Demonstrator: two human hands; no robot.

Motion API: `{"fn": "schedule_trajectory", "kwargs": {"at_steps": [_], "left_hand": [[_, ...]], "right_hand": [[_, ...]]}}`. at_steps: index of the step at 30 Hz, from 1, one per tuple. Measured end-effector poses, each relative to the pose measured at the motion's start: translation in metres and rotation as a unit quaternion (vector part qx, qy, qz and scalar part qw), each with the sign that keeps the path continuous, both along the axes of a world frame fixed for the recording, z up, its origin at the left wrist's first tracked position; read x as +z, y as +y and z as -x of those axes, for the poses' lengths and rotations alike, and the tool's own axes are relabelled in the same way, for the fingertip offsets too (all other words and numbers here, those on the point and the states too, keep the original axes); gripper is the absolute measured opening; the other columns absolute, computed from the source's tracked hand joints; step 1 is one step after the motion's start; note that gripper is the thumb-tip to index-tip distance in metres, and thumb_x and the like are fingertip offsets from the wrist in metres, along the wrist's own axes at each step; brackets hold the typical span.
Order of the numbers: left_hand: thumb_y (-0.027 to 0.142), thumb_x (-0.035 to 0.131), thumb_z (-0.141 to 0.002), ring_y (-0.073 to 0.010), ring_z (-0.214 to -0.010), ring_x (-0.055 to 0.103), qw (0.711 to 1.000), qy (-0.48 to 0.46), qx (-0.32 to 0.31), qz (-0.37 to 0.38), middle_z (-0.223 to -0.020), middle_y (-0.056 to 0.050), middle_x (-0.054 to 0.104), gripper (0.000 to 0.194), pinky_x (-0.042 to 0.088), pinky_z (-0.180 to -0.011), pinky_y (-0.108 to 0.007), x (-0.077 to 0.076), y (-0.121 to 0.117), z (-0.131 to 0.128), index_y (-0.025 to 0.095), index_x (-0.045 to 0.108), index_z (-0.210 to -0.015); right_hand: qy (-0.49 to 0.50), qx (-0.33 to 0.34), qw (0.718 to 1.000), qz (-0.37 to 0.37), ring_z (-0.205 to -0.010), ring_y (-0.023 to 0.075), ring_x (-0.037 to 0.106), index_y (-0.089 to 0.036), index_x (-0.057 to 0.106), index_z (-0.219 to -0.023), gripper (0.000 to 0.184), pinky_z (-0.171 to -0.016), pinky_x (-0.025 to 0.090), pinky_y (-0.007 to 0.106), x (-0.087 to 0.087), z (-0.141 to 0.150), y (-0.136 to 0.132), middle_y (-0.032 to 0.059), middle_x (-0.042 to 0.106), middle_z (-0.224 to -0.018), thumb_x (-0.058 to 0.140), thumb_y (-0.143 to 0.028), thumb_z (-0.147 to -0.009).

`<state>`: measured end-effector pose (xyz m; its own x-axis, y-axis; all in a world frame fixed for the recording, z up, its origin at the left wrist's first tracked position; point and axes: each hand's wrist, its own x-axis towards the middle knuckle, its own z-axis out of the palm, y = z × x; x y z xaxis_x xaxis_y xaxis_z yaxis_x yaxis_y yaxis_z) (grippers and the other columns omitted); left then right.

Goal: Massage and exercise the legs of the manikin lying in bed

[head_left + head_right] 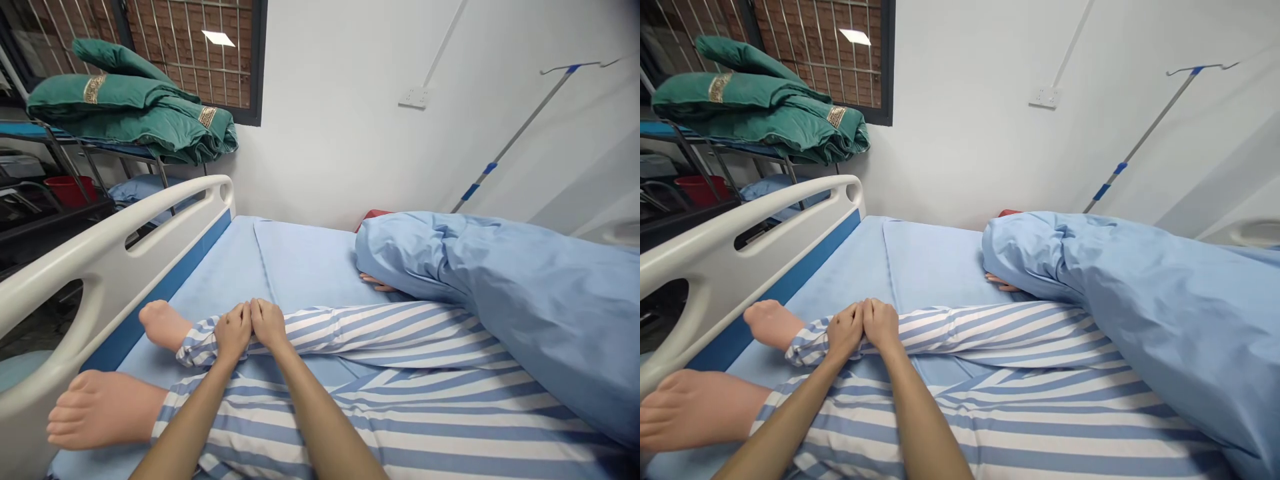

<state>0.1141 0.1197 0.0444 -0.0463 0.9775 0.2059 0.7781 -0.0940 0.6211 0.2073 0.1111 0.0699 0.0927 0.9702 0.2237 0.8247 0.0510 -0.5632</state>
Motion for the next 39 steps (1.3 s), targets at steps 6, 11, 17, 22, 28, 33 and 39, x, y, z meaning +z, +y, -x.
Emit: {"fn": "schedule_trajectory", "kwargs": {"at_steps": [6, 11, 17, 22, 28, 33, 39], "left_hand": [[0.039, 0.031, -0.086, -0.0117, -0.056, 0.043, 0.99, -0.138, -0.034, -0.019, -0.055, 0.0, 0.05, 0.04, 0.027, -0.056, -0.023, 0.014, 0.012, -0.017, 0.017, 0.045, -0.056], [0.039, 0.031, -0.085, -0.0113, -0.055, 0.043, 0.976, -0.218, 0.0, -0.01, -0.053, 0.0, 0.049, 0.038, 0.03, -0.055, -0.022, 0.01, 0.014, -0.043, 0.017, 0.046, -0.057], [0.038, 0.029, -0.086, -0.0112, -0.056, 0.043, 0.988, -0.152, -0.007, -0.013, -0.059, -0.002, 0.056, 0.039, 0.029, -0.057, -0.023, 0.001, 0.01, -0.045, 0.017, 0.051, -0.061], [0.036, 0.03, -0.087, -0.0116, -0.06, 0.046, 0.991, -0.132, -0.007, -0.004, -0.065, -0.004, 0.059, 0.039, 0.029, -0.058, -0.023, 0.004, 0.007, -0.045, 0.017, 0.053, -0.062], [0.035, 0.032, -0.085, -0.0116, -0.056, 0.041, 0.996, -0.088, -0.006, -0.002, -0.057, -0.001, 0.054, 0.038, 0.024, -0.055, -0.024, 0.006, 0.004, -0.048, 0.018, 0.047, -0.055], [0.033, 0.038, -0.081, -0.0116, -0.055, 0.041, 0.992, -0.118, -0.04, 0.007, -0.055, 0.0, 0.052, 0.033, 0.025, -0.055, -0.024, 0.018, 0.009, -0.062, 0.018, 0.046, -0.053], [0.032, 0.034, -0.082, -0.0107, -0.054, 0.041, 0.977, -0.21, -0.032, 0.007, -0.052, 0.0, 0.049, 0.035, 0.028, -0.054, -0.023, 0.016, 0.009, -0.083, 0.017, 0.044, -0.052]], "right_hand": [[0.169, -0.009, 0.983, -0.069, -0.055, 0.0106, 0.044, -0.017, 0.049, -0.056, 0.044, -0.054, 0.029, 0.022, -0.017, -0.008, 0.006, -0.0012, 0.051, -0.055, 0.027, -0.035, -0.089], [0.335, -0.008, 0.938, -0.086, -0.053, 0.0097, 0.041, -0.017, 0.041, -0.054, 0.04, -0.05, 0.031, 0.02, -0.017, -0.016, 0.01, -0.0029, 0.044, -0.052, 0.03, -0.038, -0.087], [0.311, -0.026, 0.947, -0.072, -0.054, 0.0098, 0.042, -0.017, 0.042, -0.054, 0.04, -0.051, 0.032, 0.02, -0.013, -0.014, 0.01, -0.0022, 0.047, -0.053, 0.031, -0.037, -0.086], [0.162, -0.03, 0.986, -0.034, -0.055, 0.0101, 0.042, -0.016, 0.049, -0.056, 0.04, -0.053, 0.03, 0.021, -0.003, -0.028, 0.005, -0.0007, 0.05, -0.055, 0.031, -0.035, -0.086], [0.155, -0.024, 0.984, -0.087, -0.05, 0.0092, 0.033, -0.017, 0.04, -0.053, 0.041, -0.051, 0.025, 0.022, -0.015, -0.046, -0.003, -0.0038, 0.039, -0.05, 0.031, -0.037, -0.087], [0.276, 0.007, 0.955, -0.11, -0.052, 0.0091, 0.035, -0.017, 0.039, -0.055, 0.038, -0.051, 0.028, 0.021, -0.019, -0.051, -0.001, -0.0036, 0.039, -0.051, 0.032, -0.038, -0.086], [0.361, -0.003, 0.926, -0.11, -0.053, 0.0093, 0.037, -0.017, 0.04, -0.056, 0.036, -0.052, 0.032, 0.021, -0.018, -0.056, 0.0, -0.003, 0.041, -0.053, 0.035, -0.039, -0.085]]}}
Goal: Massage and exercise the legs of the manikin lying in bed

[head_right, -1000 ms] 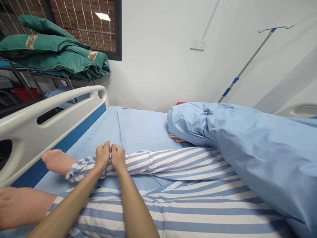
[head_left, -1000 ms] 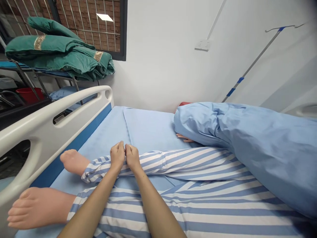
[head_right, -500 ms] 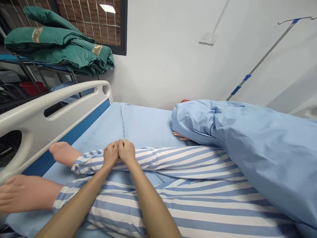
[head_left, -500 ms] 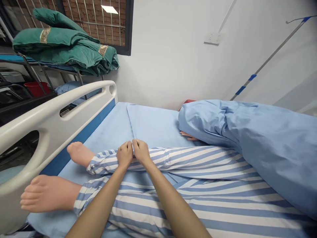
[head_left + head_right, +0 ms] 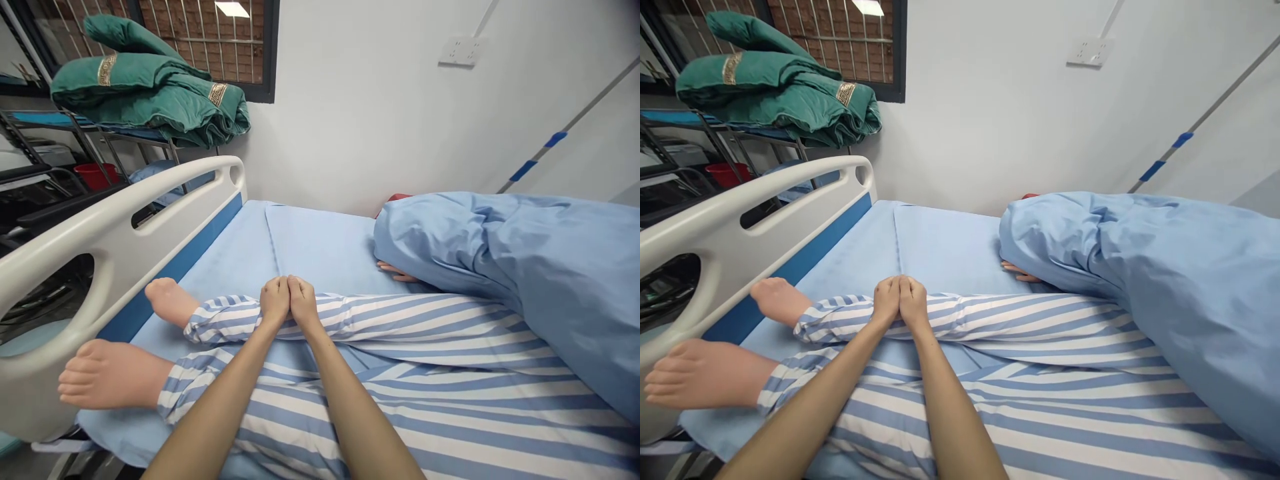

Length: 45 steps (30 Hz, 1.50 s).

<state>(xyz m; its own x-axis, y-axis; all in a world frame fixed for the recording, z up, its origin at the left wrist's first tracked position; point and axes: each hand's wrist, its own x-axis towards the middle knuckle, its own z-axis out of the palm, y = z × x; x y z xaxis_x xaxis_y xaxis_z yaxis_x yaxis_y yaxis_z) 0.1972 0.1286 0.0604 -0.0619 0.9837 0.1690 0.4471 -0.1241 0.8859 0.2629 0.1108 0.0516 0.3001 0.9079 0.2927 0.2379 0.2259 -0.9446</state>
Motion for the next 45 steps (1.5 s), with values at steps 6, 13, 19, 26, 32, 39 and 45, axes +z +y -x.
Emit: {"fn": "schedule_trajectory", "kwargs": {"at_steps": [6, 13, 19, 26, 32, 39, 45], "left_hand": [[0.033, 0.034, -0.083, -0.0115, -0.057, 0.041, 1.0, 0.024, -0.002, -0.005, -0.058, -0.002, 0.054, 0.034, 0.028, -0.056, -0.023, -0.01, -0.002, 0.003, 0.017, 0.049, -0.056], [0.032, 0.035, -0.081, -0.0102, -0.053, 0.035, 0.997, 0.071, -0.008, -0.004, -0.051, 0.002, 0.044, 0.034, 0.023, -0.054, -0.024, -0.007, -0.006, 0.0, 0.017, 0.04, -0.051], [0.033, 0.038, -0.077, -0.0105, -0.052, 0.033, 0.992, 0.128, -0.004, 0.004, -0.049, 0.002, 0.04, 0.032, 0.021, -0.052, -0.024, -0.007, -0.005, -0.004, 0.017, 0.039, -0.05], [0.031, 0.042, -0.071, -0.0091, -0.049, 0.033, 0.998, -0.021, -0.052, 0.015, -0.045, 0.004, 0.033, 0.029, 0.024, -0.05, -0.022, 0.015, 0.008, -0.035, 0.017, 0.035, -0.047], [0.03, 0.042, -0.072, -0.0085, -0.048, 0.033, 0.997, -0.076, 0.013, 0.006, -0.044, 0.004, 0.035, 0.028, 0.025, -0.05, -0.023, 0.0, 0.001, -0.055, 0.017, 0.035, -0.048], [0.031, 0.04, -0.076, -0.0091, -0.05, 0.033, 1.0, -0.024, -0.009, -0.004, -0.045, 0.004, 0.035, 0.033, 0.024, -0.051, -0.023, -0.005, 0.0, -0.049, 0.017, 0.034, -0.048], [0.031, 0.04, -0.076, -0.0091, -0.05, 0.031, 1.0, 0.007, -0.016, -0.015, -0.045, 0.004, 0.03, 0.033, 0.021, -0.051, -0.024, -0.005, -0.002, -0.053, 0.017, 0.031, -0.048]], "right_hand": [[-0.038, -0.038, 0.998, 0.032, -0.053, 0.0097, 0.04, -0.017, 0.042, -0.055, 0.037, -0.051, 0.029, 0.021, 0.003, 0.003, 0.003, -0.002, 0.045, -0.053, 0.034, -0.038, -0.084], [-0.179, -0.065, 0.981, 0.024, -0.05, 0.009, 0.03, -0.017, 0.036, -0.051, 0.039, -0.051, 0.022, 0.024, 0.015, -0.018, 0.001, -0.0042, 0.036, -0.048, 0.034, -0.036, -0.085], [-0.002, -0.074, 0.997, 0.022, -0.048, 0.0084, 0.031, -0.018, 0.033, -0.052, 0.041, -0.048, 0.024, 0.022, -0.002, -0.034, 0.003, -0.0049, 0.032, -0.047, 0.036, -0.043, -0.084], [0.166, -0.02, 0.986, 0.004, -0.043, 0.007, 0.025, -0.02, 0.033, -0.054, 0.037, -0.043, 0.024, 0.022, -0.001, -0.041, 0.007, -0.0066, 0.028, -0.045, 0.042, -0.044, -0.08], [0.229, -0.016, 0.973, 0.015, -0.044, 0.007, 0.023, -0.02, 0.029, -0.054, 0.036, -0.041, 0.023, 0.022, -0.001, -0.044, 0.007, -0.0068, 0.024, -0.047, 0.044, -0.042, -0.078], [0.06, -0.06, 0.996, 0.04, -0.05, 0.0089, 0.03, -0.019, 0.033, -0.052, 0.033, -0.048, 0.026, 0.023, 0.011, -0.047, 0.004, -0.0042, 0.032, -0.05, 0.038, -0.035, -0.081], [-0.153, -0.07, 0.985, 0.026, -0.051, 0.0094, 0.033, -0.018, 0.037, -0.05, 0.039, -0.051, 0.023, 0.024, 0.016, -0.067, -0.006, -0.004, 0.036, -0.048, 0.034, -0.036, -0.085]]}}
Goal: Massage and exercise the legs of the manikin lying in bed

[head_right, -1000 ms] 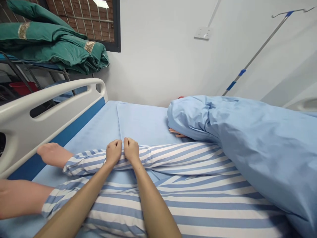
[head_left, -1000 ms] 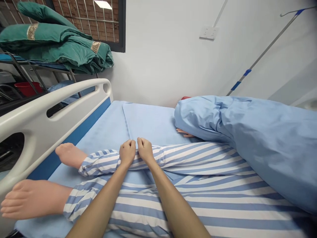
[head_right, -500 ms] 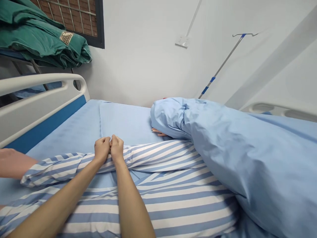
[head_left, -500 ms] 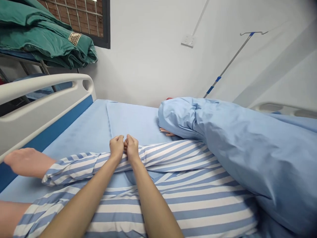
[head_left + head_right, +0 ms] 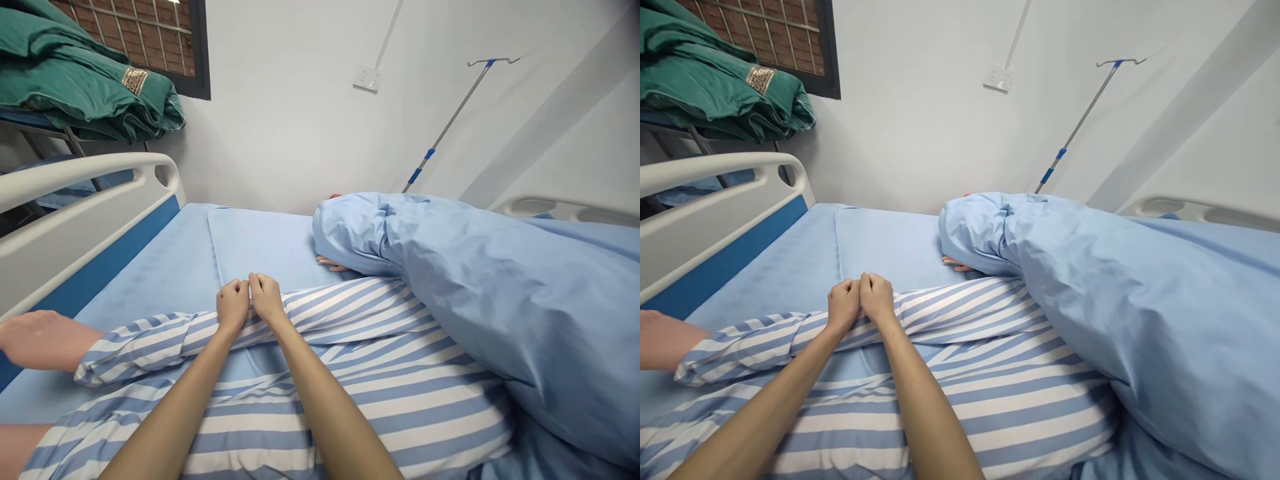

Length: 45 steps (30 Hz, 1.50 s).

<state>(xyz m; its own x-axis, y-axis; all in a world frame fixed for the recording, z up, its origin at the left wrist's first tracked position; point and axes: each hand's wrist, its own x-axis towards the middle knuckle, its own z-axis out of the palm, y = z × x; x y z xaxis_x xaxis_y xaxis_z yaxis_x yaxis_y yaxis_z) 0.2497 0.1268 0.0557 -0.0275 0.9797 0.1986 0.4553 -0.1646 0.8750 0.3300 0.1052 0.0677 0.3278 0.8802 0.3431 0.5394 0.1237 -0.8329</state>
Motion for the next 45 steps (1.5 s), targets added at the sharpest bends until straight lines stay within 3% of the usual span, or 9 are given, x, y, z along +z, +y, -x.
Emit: {"fn": "schedule_trajectory", "kwargs": {"at_steps": [8, 12, 15, 18, 22, 26, 31, 38, 45], "left_hand": [[0.033, 0.037, -0.079, -0.0105, -0.052, 0.035, 0.995, 0.077, -0.057, 0.001, -0.048, 0.002, 0.039, 0.034, 0.023, -0.053, -0.024, 0.005, 0.0, -0.005, 0.017, 0.039, -0.049], [0.039, 0.033, -0.082, -0.0114, -0.053, 0.04, 0.994, 0.033, -0.105, 0.014, -0.049, 0.001, 0.043, 0.039, 0.026, -0.054, -0.024, 0.011, 0.006, -0.017, 0.017, 0.04, -0.05], [0.042, 0.029, -0.085, -0.0119, -0.052, 0.041, 0.997, -0.015, -0.077, 0.01, -0.05, 0.001, 0.044, 0.041, 0.028, -0.053, -0.024, 0.011, 0.005, -0.028, 0.018, 0.039, -0.053], [0.041, 0.025, -0.087, -0.0138, -0.056, 0.045, 0.999, 0.029, -0.035, -0.008, -0.056, -0.002, 0.05, 0.041, 0.029, -0.054, -0.024, 0.007, -0.002, -0.035, 0.018, 0.042, -0.057], [0.038, 0.023, -0.089, -0.0162, -0.062, 0.049, 0.993, 0.116, 0.001, -0.026, -0.064, -0.005, 0.057, 0.04, 0.029, -0.057, -0.025, 0.003, -0.009, -0.038, 0.019, 0.046, -0.063], [0.037, 0.023, -0.09, -0.0166, -0.062, 0.05, 0.99, 0.143, 0.005, -0.016, -0.068, -0.006, 0.059, 0.037, 0.028, -0.056, -0.026, 0.003, -0.011, -0.037, 0.019, 0.048, -0.069], [0.036, 0.024, -0.09, -0.018, -0.071, 0.053, 0.989, 0.149, -0.006, -0.007, -0.074, -0.005, 0.061, 0.034, 0.029, -0.059, -0.026, 0.002, -0.013, -0.038, 0.02, 0.052, -0.076], [0.034, 0.026, -0.088, -0.0189, -0.072, 0.054, 0.987, 0.156, -0.047, 0.008, -0.074, -0.005, 0.062, 0.031, 0.032, -0.062, -0.027, 0.002, -0.007, -0.041, 0.02, 0.053, -0.08], [0.016, 0.034, -0.078, -0.0144, -0.075, 0.053, 0.996, 0.026, -0.057, -0.056, -0.082, -0.004, 0.059, 0.02, 0.037, -0.066, -0.024, 0.019, -0.009, -0.07, 0.018, 0.051, -0.088]], "right_hand": [[0.109, 0.007, 0.994, -0.019, -0.05, 0.0088, 0.034, -0.018, 0.036, -0.052, 0.041, -0.05, 0.025, 0.022, -0.014, -0.01, -0.004, -0.0044, 0.035, -0.049, 0.035, -0.041, -0.086], [0.21, 0.022, 0.977, -0.037, -0.048, 0.0084, 0.033, -0.018, 0.036, -0.053, 0.04, -0.048, 0.028, 0.021, -0.014, -0.016, -0.002, -0.0048, 0.034, -0.047, 0.037, -0.043, -0.084], [0.285, 0.023, 0.957, -0.047, -0.045, 0.0081, 0.031, -0.019, 0.035, -0.053, 0.039, -0.046, 0.028, 0.021, -0.017, -0.02, 0.001, -0.0058, 0.031, -0.045, 0.037, -0.044, -0.083], [0.328, 0.03, 0.943, -0.044, -0.042, 0.0081, 0.03, -0.02, 0.034, -0.054, 0.04, -0.044, 0.028, 0.021, -0.021, -0.023, 0.003, -0.0062, 0.029, -0.043, 0.036, -0.046, -0.084], [0.295, 0.011, 0.955, -0.036, -0.045, 0.0088, 0.032, -0.02, 0.036, -0.054, 0.04, -0.047, 0.029, 0.022, -0.02, -0.024, 0.005, -0.0051, 0.032, -0.045, 0.035, -0.046, -0.085], [0.113, -0.002, 0.993, -0.019, -0.051, 0.0101, 0.035, -0.019, 0.039, -0.054, 0.038, -0.052, 0.026, 0.023, -0.003, -0.03, 0.0, -0.003, 0.04, -0.051, 0.036, -0.039, -0.086], [-0.032, 0.025, 0.999, -0.02, -0.052, 0.01, 0.034, -0.019, 0.041, -0.057, 0.038, -0.054, 0.022, 0.024, 0.001, -0.047, -0.015, -0.0035, 0.04, -0.052, 0.032, -0.036, -0.089], [0.04, 0.014, 0.999, -0.028, -0.052, 0.0098, 0.034, -0.018, 0.039, -0.055, 0.042, -0.053, 0.024, 0.022, -0.011, -0.058, -0.017, -0.0039, 0.039, -0.051, 0.03, -0.04, -0.089], [0.191, 0.025, 0.98, -0.041, -0.049, 0.0088, 0.035, -0.018, 0.038, -0.055, 0.04, -0.05, 0.028, 0.021, -0.006, -0.067, -0.014, -0.0048, 0.037, -0.049, 0.034, -0.042, -0.086]]}}
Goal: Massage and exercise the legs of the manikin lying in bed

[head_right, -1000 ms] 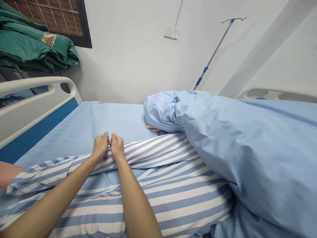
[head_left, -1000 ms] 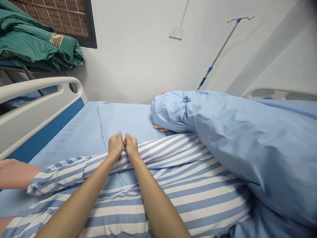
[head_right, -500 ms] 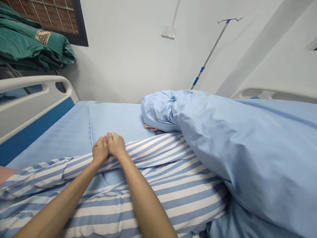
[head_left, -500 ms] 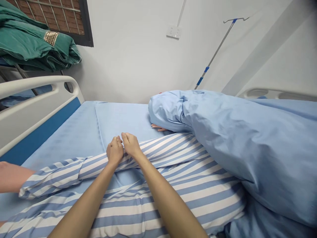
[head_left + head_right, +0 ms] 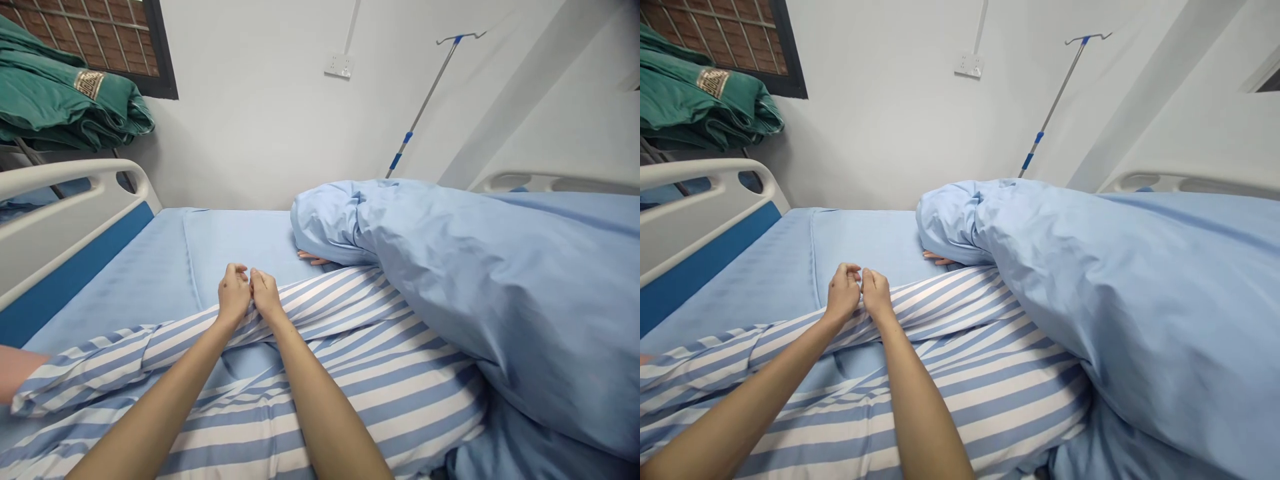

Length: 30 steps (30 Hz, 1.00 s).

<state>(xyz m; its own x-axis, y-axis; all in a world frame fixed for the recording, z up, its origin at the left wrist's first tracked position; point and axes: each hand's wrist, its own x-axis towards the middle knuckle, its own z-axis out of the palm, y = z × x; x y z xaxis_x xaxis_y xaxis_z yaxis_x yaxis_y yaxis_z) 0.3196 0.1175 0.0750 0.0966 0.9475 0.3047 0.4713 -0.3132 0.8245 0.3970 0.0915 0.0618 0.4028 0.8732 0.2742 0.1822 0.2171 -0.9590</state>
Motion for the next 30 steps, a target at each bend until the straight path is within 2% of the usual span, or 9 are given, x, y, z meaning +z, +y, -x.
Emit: {"fn": "schedule_trajectory", "kwargs": {"at_steps": [3, 6, 9, 12, 15, 18, 24, 27, 30], "left_hand": [[0.011, 0.036, -0.07, -0.0133, -0.07, 0.05, 1.0, -0.002, 0.024, 0.009, -0.074, -0.002, 0.057, 0.016, 0.033, -0.062, -0.022, -0.005, -0.007, -0.01, 0.018, 0.049, -0.071], [0.014, 0.036, -0.071, -0.0126, -0.055, 0.04, 0.998, 0.043, 0.024, 0.04, -0.057, 0.0, 0.05, 0.016, 0.025, -0.053, -0.024, -0.015, -0.011, -0.011, 0.018, 0.042, -0.056], [0.018, 0.038, -0.072, -0.0117, -0.051, 0.033, 0.997, 0.061, 0.035, 0.033, -0.051, 0.001, 0.045, 0.021, 0.02, -0.051, -0.025, -0.019, -0.013, -0.009, 0.018, 0.038, -0.051], [0.022, 0.038, -0.074, -0.0116, -0.051, 0.033, 0.996, 0.078, 0.031, 0.036, -0.051, 0.0, 0.047, 0.023, 0.02, -0.051, -0.025, -0.017, -0.014, -0.01, 0.018, 0.043, -0.051], [0.028, 0.037, -0.076, -0.0128, -0.053, 0.038, 0.994, 0.103, 0.018, 0.039, -0.057, -0.002, 0.054, 0.026, 0.02, -0.052, -0.025, -0.015, -0.016, -0.012, 0.019, 0.052, -0.056], [0.023, 0.037, -0.073, -0.0141, -0.056, 0.043, 0.993, 0.115, 0.026, 0.029, -0.06, -0.003, 0.057, 0.025, 0.022, -0.053, -0.025, -0.015, -0.017, -0.013, 0.019, 0.053, -0.056], [0.024, 0.037, -0.07, -0.0155, -0.058, 0.045, 0.992, 0.109, 0.02, 0.058, -0.058, -0.002, 0.056, 0.024, 0.026, -0.053, -0.026, -0.012, -0.011, -0.018, 0.02, 0.053, -0.053], [0.022, 0.036, -0.067, -0.0136, -0.053, 0.043, 0.997, 0.009, -0.017, 0.071, -0.049, -0.001, 0.049, 0.023, 0.028, -0.052, -0.025, -0.003, -0.008, -0.034, 0.019, 0.049, -0.048], [0.021, 0.036, -0.066, -0.0109, -0.048, 0.037, 0.989, -0.117, -0.066, 0.055, -0.044, 0.002, 0.037, 0.023, 0.028, -0.05, -0.023, 0.005, -0.011, -0.058, 0.018, 0.037, -0.044]], "right_hand": [[0.027, -0.02, 0.999, -0.004, -0.05, 0.0086, 0.035, -0.018, 0.038, -0.056, 0.038, -0.049, 0.029, 0.021, -0.002, -0.002, 0.0, -0.0048, 0.037, -0.051, 0.036, -0.042, -0.085], [0.027, -0.032, 0.999, 0.002, -0.052, 0.0087, 0.036, -0.018, 0.038, -0.058, 0.037, -0.05, 0.029, 0.021, -0.003, -0.001, 0.0, -0.0048, 0.038, -0.052, 0.036, -0.043, -0.085], [0.005, -0.052, 0.999, 0.014, -0.053, 0.0091, 0.036, -0.018, 0.037, -0.057, 0.037, -0.051, 0.028, 0.021, -0.001, 0.001, 0.002, -0.0047, 0.038, -0.052, 0.036, -0.041, -0.086], [-0.076, -0.064, 0.994, 0.045, -0.052, 0.0099, 0.034, -0.019, 0.038, -0.053, 0.037, -0.051, 0.025, 0.023, 0.008, -0.003, 0.003, -0.0039, 0.038, -0.05, 0.038, -0.036, -0.085], [-0.21, -0.041, 0.977, 0.023, -0.051, 0.0104, 0.032, -0.019, 0.042, -0.052, 0.035, -0.054, 0.021, 0.025, 0.017, -0.014, -0.002, -0.0028, 0.041, -0.05, 0.043, -0.033, -0.084], [-0.247, -0.045, 0.968, 0.005, -0.051, 0.01, 0.031, -0.018, 0.041, -0.052, 0.035, -0.054, 0.019, 0.025, 0.017, -0.03, -0.009, -0.0029, 0.04, -0.05, 0.042, -0.032, -0.085], [-0.145, -0.058, 0.988, 0.011, -0.049, 0.0088, 0.032, -0.018, 0.035, -0.05, 0.041, -0.051, 0.022, 0.023, 0.006, -0.046, -0.014, -0.0043, 0.035, -0.047, 0.035, -0.037, -0.087], [-0.054, -0.04, 0.998, 0.009, -0.048, 0.0086, 0.034, -0.018, 0.037, -0.051, 0.041, -0.049, 0.025, 0.022, 0.008, -0.05, -0.011, -0.0046, 0.036, -0.046, 0.035, -0.04, -0.085], [0.042, -0.026, 0.999, -0.009, -0.046, 0.0081, 0.031, -0.018, 0.037, -0.052, 0.037, -0.047, 0.026, 0.022, 0.01, -0.055, -0.009, -0.0054, 0.034, -0.046, 0.038, -0.039, -0.082]]}}
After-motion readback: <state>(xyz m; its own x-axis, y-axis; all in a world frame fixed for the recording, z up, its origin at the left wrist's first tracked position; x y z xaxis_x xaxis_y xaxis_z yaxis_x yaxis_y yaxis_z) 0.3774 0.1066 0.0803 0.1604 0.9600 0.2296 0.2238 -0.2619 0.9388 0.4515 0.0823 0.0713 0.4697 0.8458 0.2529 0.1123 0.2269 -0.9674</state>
